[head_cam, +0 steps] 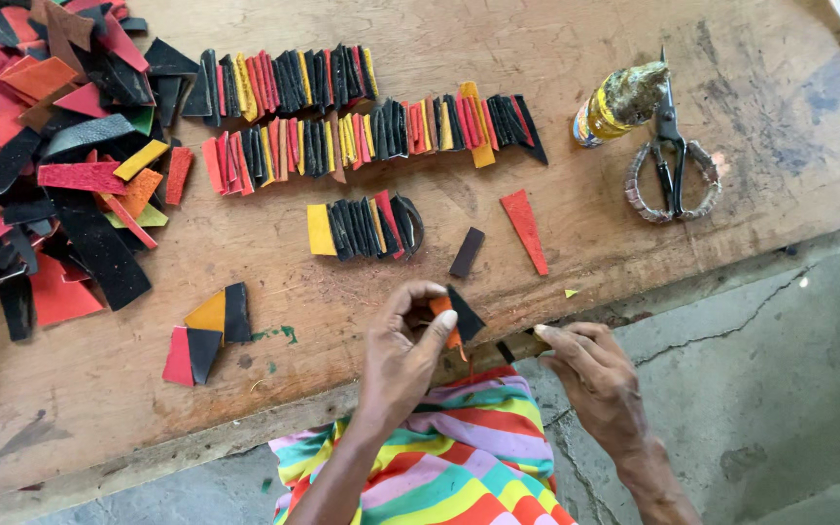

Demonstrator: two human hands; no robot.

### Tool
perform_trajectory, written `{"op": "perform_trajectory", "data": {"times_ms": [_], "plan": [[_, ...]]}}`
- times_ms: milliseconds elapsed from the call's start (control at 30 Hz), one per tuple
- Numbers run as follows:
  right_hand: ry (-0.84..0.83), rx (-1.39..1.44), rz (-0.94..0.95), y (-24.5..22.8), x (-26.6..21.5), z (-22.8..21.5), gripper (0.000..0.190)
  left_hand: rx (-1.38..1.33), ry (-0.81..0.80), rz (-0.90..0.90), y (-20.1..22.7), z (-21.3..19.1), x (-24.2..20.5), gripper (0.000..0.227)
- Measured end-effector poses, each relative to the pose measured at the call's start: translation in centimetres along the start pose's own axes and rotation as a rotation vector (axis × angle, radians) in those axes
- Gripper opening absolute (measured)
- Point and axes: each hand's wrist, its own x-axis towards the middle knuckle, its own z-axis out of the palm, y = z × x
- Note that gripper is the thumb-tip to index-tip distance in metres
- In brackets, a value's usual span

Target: The person repeatedly picks up small colored leather pieces from a pile, aligns them with other pieces, and places them into a growing stack on the table. The person handles the pieces by hand, occasionally adjusting their orientation before stacking them.

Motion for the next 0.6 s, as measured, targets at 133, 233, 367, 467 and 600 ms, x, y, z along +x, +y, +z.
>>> {"op": "perform_trajectory", "data": {"times_ms": [133,233,367,467,600], "plan": [[0.066,0.042,0.009,0.4,0.1,-0.5,0.034,0.170,0.104,0.052,1.2,-2.2,-0.5,0.023],[0.052,0.127,0.096,-0.3,0.8,-1.7,0.028,0.243,0.162,0.099,2.8,-4.6,-1.6,0.027],[-0.018,0.509,0.299,-3.0,2.0,0.1,0.028,0.633,0.287,0.202,3.9,-7.8,-2.7,0.039],[-0.120,0.572,0.276,-6.4,3.6,3.9,0.017,0.898,0.352,0.469,3.8,-9.2,-2.9,0.044],[-0.200,0.650,0.382,-11.2,6.1,8.3,0.013,0.975,0.345,0.490,2.7,-10.5,-3.2,0.035]]}}
